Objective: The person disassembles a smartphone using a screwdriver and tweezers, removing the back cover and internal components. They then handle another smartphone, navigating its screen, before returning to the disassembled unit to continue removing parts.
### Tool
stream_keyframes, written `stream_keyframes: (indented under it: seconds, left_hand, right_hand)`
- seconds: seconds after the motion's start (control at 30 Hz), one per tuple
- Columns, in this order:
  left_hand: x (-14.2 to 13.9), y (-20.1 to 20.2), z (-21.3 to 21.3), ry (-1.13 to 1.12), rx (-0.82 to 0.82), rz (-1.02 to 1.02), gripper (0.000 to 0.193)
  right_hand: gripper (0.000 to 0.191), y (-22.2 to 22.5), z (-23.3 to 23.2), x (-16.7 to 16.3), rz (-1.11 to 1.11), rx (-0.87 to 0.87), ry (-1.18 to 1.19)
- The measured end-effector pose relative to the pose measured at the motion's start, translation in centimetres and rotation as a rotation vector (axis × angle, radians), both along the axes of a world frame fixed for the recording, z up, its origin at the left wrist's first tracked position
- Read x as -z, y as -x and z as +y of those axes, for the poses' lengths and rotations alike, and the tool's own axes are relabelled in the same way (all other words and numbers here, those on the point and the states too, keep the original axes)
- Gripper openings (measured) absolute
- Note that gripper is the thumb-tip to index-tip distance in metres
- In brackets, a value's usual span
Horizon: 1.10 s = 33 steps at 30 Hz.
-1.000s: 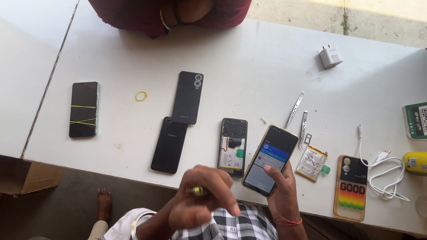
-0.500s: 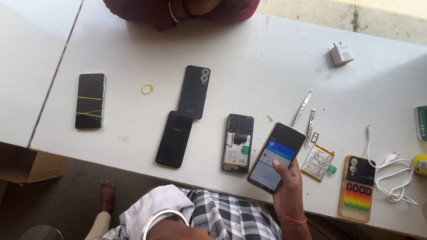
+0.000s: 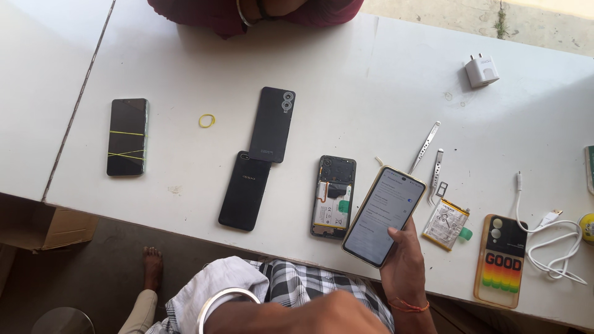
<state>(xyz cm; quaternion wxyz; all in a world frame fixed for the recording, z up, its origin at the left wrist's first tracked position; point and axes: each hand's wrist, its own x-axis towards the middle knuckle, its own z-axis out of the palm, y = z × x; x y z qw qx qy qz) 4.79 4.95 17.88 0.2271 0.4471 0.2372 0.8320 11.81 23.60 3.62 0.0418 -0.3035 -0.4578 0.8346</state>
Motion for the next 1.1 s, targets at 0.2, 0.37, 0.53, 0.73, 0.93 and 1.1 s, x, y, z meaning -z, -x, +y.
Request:
stream_keyframes:
  seconds: [0.2,0.37,0.53,0.73,0.93,1.1]
  left_hand:
    - [3.7,2.8,-1.1,0.496,-0.606,-0.183,0.062]
    - [9.0,5.2,-0.6,0.811,-0.568,-0.591,0.06]
    - [12.5,3.1,-0.4,1.113,-0.487,-0.28,0.088]
    - [13.6,2.0,0.9,1.228,-0.439,0.047,0.125]
    - [13.4,2.5,1.1,1.217,-0.483,-0.197,0.114]
    - [13.5,3.1,0.3,1.386,-0.354,-0.004,0.134]
  right_hand:
    - [0.072,-0.1,0.2,-0.1,-0.023,-0.022,0.017]
    - [0.068,0.7,-0.1,-0.5,-0.053,0.037,0.055]
    - [0.084,0.4,-0.2,-0.6,-0.038,-0.096,-0.088]
    - [0.1,-0.4,0.2,-0.2,-0.013,-0.103,0.116]
    - [0.099,-0.7,0.3,0.1,-0.009,-0.093,0.155]
    - [0.095,-0.6,0.4,-0.1,0.055,-0.083,0.226]
